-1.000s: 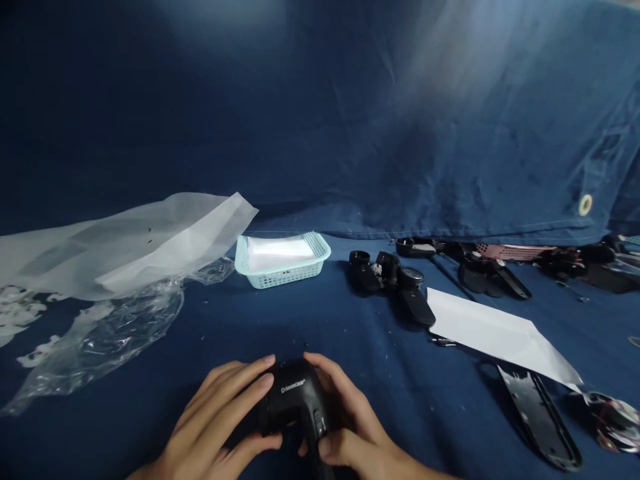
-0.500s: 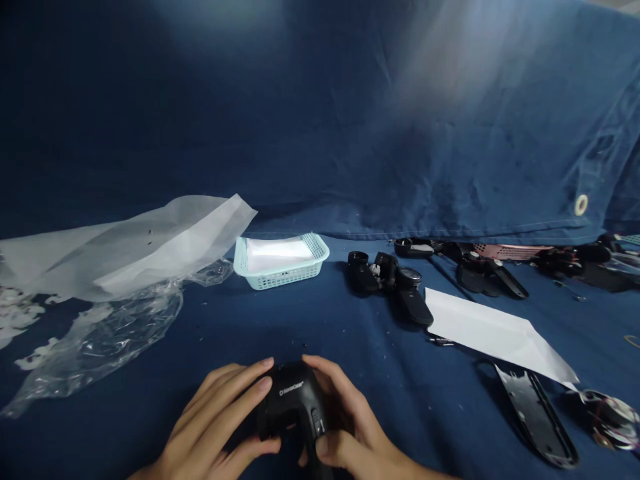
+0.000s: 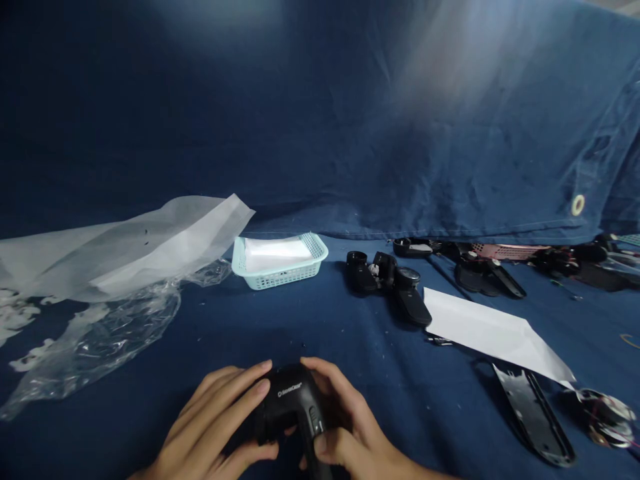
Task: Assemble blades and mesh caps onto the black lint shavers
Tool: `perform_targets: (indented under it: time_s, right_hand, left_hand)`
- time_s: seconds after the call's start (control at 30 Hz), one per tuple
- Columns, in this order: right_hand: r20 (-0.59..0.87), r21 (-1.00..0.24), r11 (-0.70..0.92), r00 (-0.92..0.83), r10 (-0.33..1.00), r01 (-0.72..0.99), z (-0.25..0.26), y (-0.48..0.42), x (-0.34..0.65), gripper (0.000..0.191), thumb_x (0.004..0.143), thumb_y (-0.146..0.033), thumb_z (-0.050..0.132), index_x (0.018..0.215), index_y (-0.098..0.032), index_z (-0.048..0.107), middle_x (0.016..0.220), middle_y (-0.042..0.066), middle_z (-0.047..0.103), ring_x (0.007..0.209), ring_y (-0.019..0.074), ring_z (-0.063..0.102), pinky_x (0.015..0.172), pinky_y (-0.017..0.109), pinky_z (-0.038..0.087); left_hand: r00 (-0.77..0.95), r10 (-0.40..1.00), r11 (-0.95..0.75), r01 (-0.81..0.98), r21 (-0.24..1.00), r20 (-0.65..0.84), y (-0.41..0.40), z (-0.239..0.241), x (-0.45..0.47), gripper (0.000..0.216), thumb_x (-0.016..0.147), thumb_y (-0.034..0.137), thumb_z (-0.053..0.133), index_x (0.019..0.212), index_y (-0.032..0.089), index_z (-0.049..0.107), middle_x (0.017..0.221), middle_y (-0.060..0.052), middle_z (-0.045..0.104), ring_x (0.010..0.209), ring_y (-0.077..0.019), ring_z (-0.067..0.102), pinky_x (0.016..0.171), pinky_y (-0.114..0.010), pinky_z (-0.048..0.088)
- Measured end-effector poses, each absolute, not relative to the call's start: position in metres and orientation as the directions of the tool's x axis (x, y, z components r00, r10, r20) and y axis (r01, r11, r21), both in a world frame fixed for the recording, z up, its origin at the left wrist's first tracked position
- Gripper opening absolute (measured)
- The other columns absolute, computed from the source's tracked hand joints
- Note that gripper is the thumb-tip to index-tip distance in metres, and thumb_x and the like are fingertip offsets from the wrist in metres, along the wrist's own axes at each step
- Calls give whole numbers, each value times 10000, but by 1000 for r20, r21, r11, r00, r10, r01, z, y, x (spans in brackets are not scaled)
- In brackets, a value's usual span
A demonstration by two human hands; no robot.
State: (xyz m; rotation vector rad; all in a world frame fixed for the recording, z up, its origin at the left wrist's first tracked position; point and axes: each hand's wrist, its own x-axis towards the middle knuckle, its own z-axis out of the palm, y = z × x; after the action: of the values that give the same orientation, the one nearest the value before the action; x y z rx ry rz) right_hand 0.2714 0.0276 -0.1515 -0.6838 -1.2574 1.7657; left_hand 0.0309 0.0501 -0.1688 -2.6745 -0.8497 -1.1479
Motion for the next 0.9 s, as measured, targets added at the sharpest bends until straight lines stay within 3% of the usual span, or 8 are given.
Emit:
perform_targets:
  time_s: [0.2, 0.33, 0.4, 0.47, 0.57, 0.63, 0.77, 0.9]
  right_hand:
    - [59, -945, -115, -504, 862, -306, -158, 28, 271, 636, 796, -319, 639, 1372, -395, 380, 1362, 51, 464, 867, 206, 623, 808, 431, 511]
    - [105, -960, -54, -529, 842, -276, -158, 27, 272, 731, 829, -380, 672, 1403, -473, 229, 1575, 48, 152, 951, 206, 607, 865, 443, 487]
    - [119, -972, -14, -542, 832, -236, -157, 27, 273, 730, 810, -376, 710, 1363, -469, 244, 1605, 49, 0, 962, 201, 602, 861, 440, 493]
    - [115, -982, 11, -551, 827, -189, -158, 27, 273, 663, 798, -370, 726, 1297, -429, 293, 1606, 67, -53, 936, 188, 607, 843, 435, 507]
    - [128, -990, 70, -542, 831, -126, -160, 27, 272, 571, 796, -362, 714, 1210, -372, 321, 1605, 107, -26, 918, 193, 622, 793, 432, 538]
    - [142, -990, 130, -509, 849, -60, -162, 26, 270, 527, 800, -353, 701, 1178, -341, 335, 1604, 133, 32, 1019, 251, 618, 784, 437, 550]
    - [234, -949, 302, -436, 869, 91, -167, 25, 269, 455, 815, -344, 676, 1144, -292, 366, 1589, 174, 166, 1331, 371, 424, 931, 518, 487]
    - [348, -874, 451, -416, 840, 180, -174, 25, 272, 456, 817, -337, 675, 1134, -289, 351, 1556, 206, 280, 1317, 386, 459, 976, 545, 450]
  left_hand:
    - [548, 452, -847, 511, 147, 704, 54, -170, 32, 688, 846, 200, 702, 1452, 214, 376, 1350, -113, 595, 1199, -278, 574, 976, -458, 496]
    - [513, 511, -818, 537, 206, 690, 56, -169, 34, 592, 866, 229, 677, 1404, 227, 429, 1332, -97, 608, 1190, -266, 586, 991, -445, 484]
    - [499, 547, -798, 554, 238, 672, 57, -168, 36, 542, 881, 251, 659, 1379, 218, 450, 1317, -101, 618, 1177, -260, 596, 989, -436, 485]
    - [483, 578, -778, 568, 267, 657, 58, -167, 37, 514, 891, 265, 645, 1365, 204, 455, 1311, -110, 619, 1171, -254, 599, 983, -426, 488]
    - [489, 579, -779, 568, 265, 652, 58, -166, 37, 499, 900, 261, 630, 1362, 198, 452, 1313, -117, 615, 1176, -249, 594, 988, -427, 485]
    - [502, 566, -790, 558, 255, 654, 58, -166, 37, 492, 898, 253, 629, 1356, 196, 458, 1308, -119, 617, 1175, -250, 593, 981, -432, 492]
    - [503, 548, -800, 548, 244, 668, 58, -166, 37, 441, 912, 255, 611, 1326, 161, 491, 1280, -140, 632, 1140, -255, 613, 925, -433, 535]
    - [520, 534, -810, 542, 226, 667, 59, -165, 37, 428, 920, 257, 603, 1318, 139, 500, 1272, -150, 636, 1138, -258, 616, 927, -440, 541]
